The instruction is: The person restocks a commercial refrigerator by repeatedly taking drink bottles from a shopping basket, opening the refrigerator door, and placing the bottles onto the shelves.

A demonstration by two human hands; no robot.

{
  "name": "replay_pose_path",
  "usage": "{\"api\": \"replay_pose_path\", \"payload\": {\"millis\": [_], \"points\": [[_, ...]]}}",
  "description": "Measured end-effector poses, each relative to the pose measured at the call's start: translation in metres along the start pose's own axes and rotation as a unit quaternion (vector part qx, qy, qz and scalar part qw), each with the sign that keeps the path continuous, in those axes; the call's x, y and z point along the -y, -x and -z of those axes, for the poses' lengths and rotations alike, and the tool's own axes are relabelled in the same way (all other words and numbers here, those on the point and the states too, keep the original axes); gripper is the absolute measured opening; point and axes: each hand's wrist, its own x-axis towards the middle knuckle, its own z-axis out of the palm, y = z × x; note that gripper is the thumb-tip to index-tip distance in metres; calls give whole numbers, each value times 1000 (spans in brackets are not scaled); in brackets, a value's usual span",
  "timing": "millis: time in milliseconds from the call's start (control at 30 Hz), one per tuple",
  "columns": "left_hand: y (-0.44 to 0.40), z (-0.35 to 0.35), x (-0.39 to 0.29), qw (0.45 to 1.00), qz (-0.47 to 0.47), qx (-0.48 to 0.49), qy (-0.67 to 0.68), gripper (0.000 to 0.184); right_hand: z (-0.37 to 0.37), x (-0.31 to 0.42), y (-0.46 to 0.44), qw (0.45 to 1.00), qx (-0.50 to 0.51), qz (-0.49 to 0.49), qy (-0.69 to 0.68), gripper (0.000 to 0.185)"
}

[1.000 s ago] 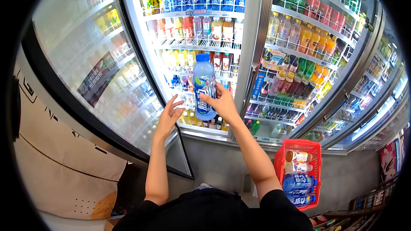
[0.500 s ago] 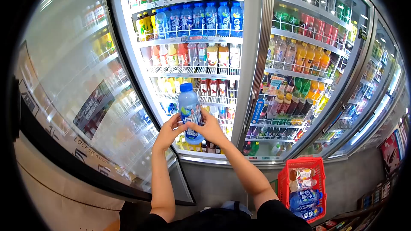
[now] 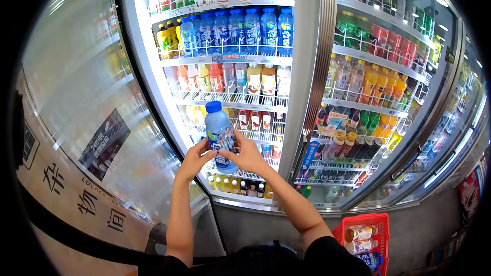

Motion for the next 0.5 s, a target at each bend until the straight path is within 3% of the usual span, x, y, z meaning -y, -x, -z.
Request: {"api": "replay_pose_path", "payload": {"millis": [67,233,367,500], "points": [[-24,-7,-8,1000,-2,25,-15,61,23,-15,-17,996,-20,55,65,85],[-77,-21,-9,996,-22,44,-68,55,61,-5,-41,995,-39,60,66,85],[-107,-29,-22,995,-67,-3,-73,55,81,-22,-81,995,-48,83,39,85],[-130,-31,-18,994,-97,-39,-6,53,83,4,-105,983,-52,83,155,86]]}}
